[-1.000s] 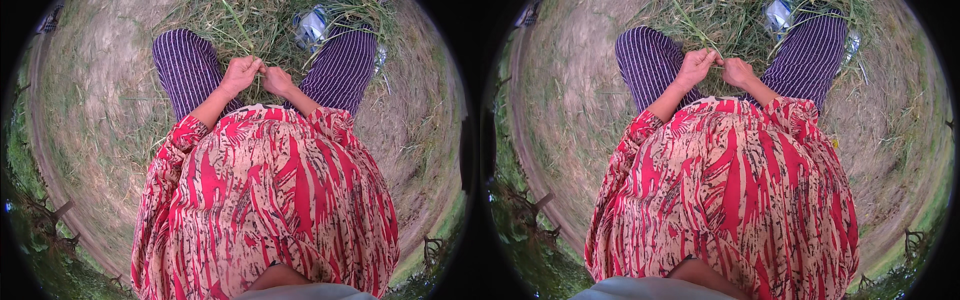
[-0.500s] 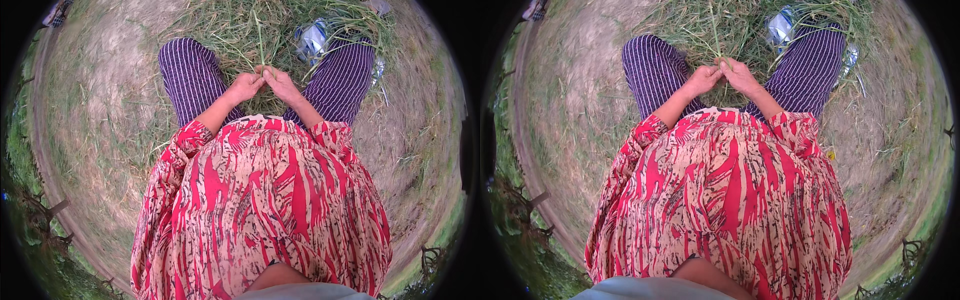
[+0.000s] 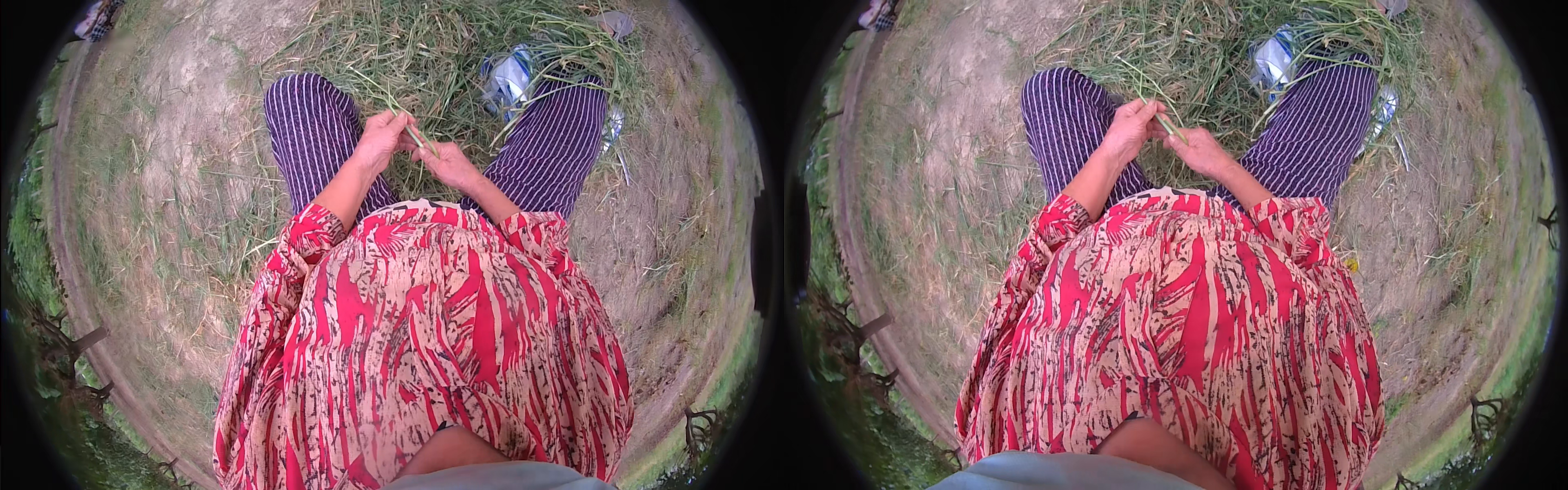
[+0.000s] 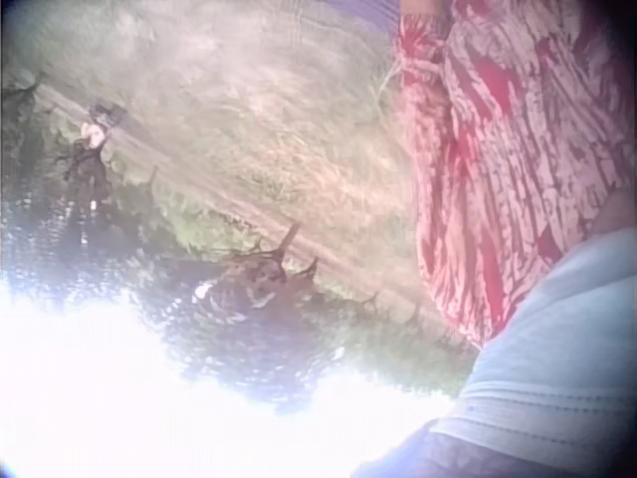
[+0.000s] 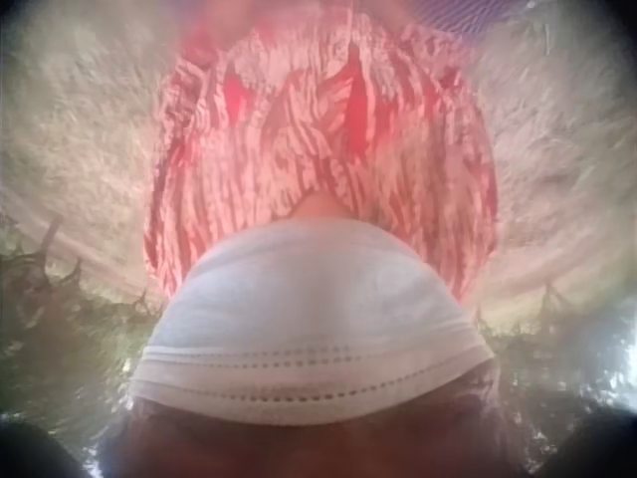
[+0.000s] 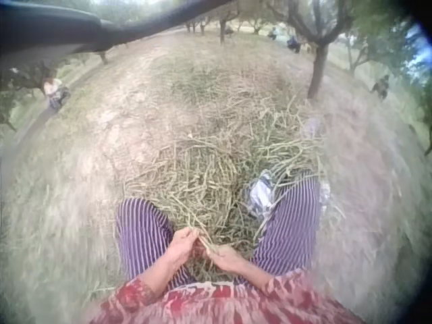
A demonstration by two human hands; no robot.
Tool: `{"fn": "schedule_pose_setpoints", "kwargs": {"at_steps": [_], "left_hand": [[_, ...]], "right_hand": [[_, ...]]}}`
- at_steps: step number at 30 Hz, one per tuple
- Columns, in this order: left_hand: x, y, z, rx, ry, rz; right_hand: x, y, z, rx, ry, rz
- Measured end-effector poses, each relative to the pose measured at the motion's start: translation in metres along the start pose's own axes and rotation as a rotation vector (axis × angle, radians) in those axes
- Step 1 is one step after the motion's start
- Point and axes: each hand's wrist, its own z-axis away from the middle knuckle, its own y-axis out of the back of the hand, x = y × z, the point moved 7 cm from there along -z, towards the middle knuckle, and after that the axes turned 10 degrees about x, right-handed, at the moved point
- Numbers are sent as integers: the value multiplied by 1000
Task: The person sits on the ground and processes long green plant stems by hand. They repeatedly pick up stems, strip off outer layers or leaves, and place the processed pieces into a pile on the ground.
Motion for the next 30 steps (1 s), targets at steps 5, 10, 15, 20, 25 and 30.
{"fn": "schedule_pose_setpoints", "kwargs": {"at_steps": [5,10,15,20,25,30], "left_hand": [[0,0,4,32,81,156],[2,-1,1,69,114,439],[1,-3,2,52,109,517],[-9,-7,3,49,82,522],[-4,-18,11,-59,33,457],[-5,-20,17,-56,14,307]], "right_hand": [[-9,-5,6,26,-38,-228],[-15,-3,12,16,-54,-207],[-15,0,10,81,47,-5],[-12,-1,7,135,156,336],[5,-5,-4,135,69,400],[7,-10,-7,128,28,406]]}}
